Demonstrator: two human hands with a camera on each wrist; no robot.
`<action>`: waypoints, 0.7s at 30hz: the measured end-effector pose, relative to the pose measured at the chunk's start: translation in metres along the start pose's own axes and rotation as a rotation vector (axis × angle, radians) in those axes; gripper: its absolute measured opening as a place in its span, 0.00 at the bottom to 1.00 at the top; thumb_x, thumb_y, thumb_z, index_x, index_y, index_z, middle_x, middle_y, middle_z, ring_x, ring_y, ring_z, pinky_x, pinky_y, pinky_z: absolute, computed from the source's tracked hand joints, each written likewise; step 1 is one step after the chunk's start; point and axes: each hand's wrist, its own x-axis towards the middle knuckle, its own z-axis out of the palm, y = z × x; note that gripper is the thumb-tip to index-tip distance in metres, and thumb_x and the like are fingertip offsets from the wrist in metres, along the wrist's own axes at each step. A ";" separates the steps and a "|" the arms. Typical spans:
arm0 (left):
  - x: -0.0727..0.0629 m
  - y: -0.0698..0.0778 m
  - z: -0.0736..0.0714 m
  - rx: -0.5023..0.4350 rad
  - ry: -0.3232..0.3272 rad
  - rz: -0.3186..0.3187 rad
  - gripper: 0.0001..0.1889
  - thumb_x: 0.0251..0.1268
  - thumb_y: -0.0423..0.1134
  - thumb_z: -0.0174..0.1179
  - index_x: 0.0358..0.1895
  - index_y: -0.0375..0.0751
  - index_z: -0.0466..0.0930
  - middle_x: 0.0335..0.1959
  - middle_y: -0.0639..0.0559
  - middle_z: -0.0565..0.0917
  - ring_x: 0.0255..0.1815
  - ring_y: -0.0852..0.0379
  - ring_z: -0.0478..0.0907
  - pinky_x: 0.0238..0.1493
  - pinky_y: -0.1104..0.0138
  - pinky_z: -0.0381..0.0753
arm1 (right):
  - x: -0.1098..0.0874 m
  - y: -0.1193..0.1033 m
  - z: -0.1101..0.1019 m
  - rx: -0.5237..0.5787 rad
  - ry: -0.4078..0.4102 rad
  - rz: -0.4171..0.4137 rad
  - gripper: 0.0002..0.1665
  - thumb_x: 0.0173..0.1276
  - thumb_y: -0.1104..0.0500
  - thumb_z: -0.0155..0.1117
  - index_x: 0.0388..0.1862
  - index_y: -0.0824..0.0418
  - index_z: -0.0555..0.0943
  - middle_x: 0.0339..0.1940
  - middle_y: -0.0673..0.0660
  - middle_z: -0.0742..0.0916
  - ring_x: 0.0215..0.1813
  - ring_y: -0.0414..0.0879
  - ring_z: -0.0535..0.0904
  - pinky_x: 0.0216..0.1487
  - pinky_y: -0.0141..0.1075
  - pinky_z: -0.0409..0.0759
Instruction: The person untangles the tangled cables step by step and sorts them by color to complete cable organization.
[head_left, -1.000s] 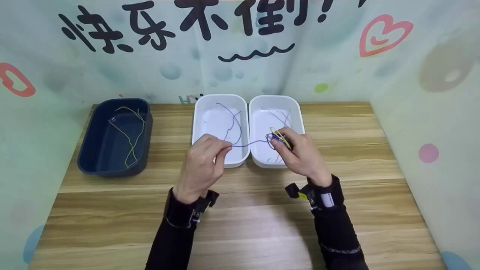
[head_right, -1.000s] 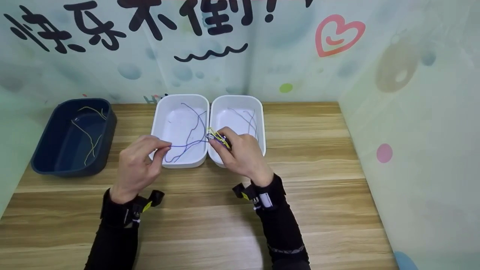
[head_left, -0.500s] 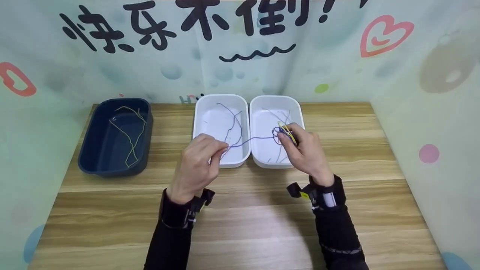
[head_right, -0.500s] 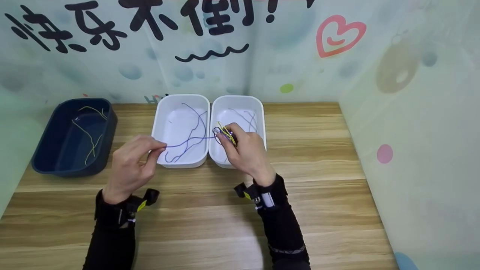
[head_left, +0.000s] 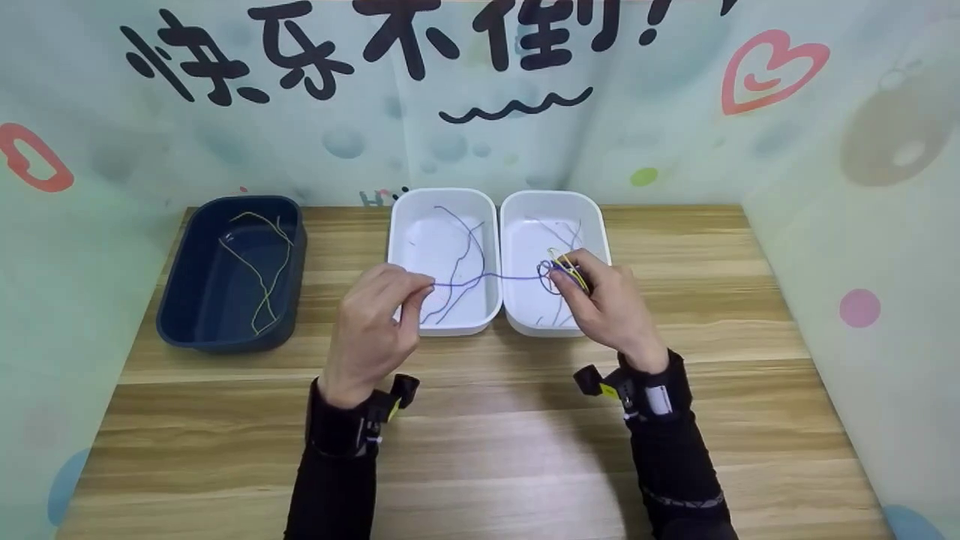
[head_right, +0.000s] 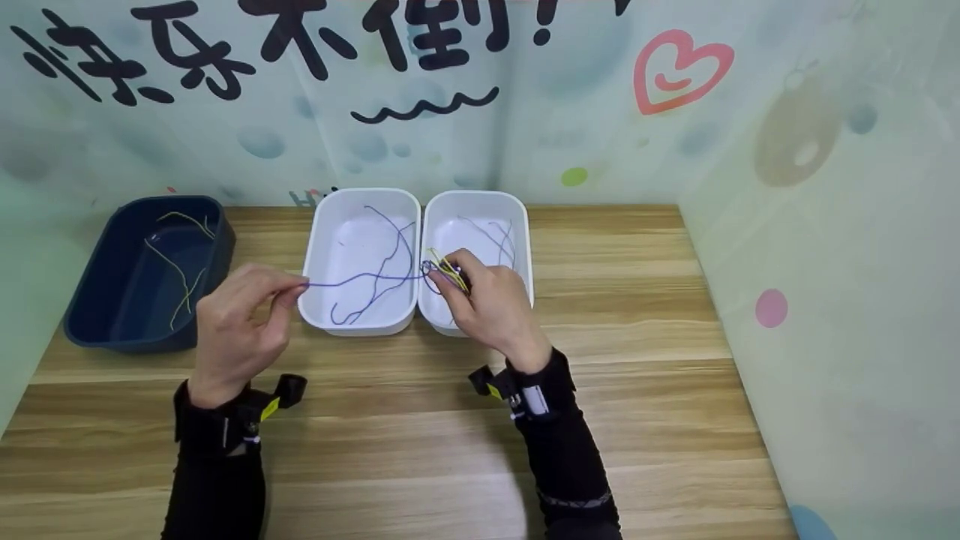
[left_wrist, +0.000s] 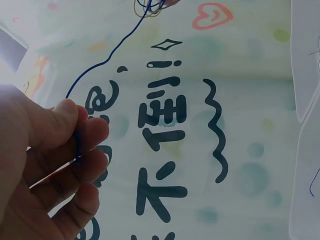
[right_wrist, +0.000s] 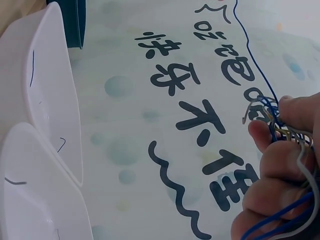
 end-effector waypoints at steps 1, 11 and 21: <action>0.000 -0.001 0.000 0.003 0.009 -0.005 0.03 0.60 0.26 0.61 0.33 0.35 0.83 0.27 0.46 0.84 0.32 0.50 0.79 0.37 0.62 0.79 | 0.000 0.000 0.000 -0.002 -0.014 0.000 0.05 0.69 0.61 0.60 0.36 0.63 0.79 0.17 0.49 0.75 0.18 0.38 0.67 0.19 0.30 0.65; -0.001 -0.011 -0.007 0.049 0.095 -0.112 0.04 0.58 0.24 0.61 0.33 0.33 0.83 0.29 0.43 0.85 0.31 0.48 0.80 0.34 0.58 0.80 | -0.002 -0.004 -0.001 -0.032 -0.127 -0.045 0.07 0.70 0.58 0.59 0.37 0.62 0.79 0.17 0.48 0.74 0.19 0.36 0.66 0.21 0.30 0.67; -0.002 -0.023 -0.015 0.090 0.130 -0.189 0.04 0.63 0.29 0.60 0.32 0.33 0.83 0.27 0.43 0.85 0.32 0.48 0.80 0.36 0.59 0.78 | -0.003 -0.005 -0.001 -0.056 -0.163 -0.054 0.08 0.71 0.57 0.58 0.36 0.60 0.78 0.19 0.47 0.75 0.20 0.37 0.68 0.22 0.31 0.68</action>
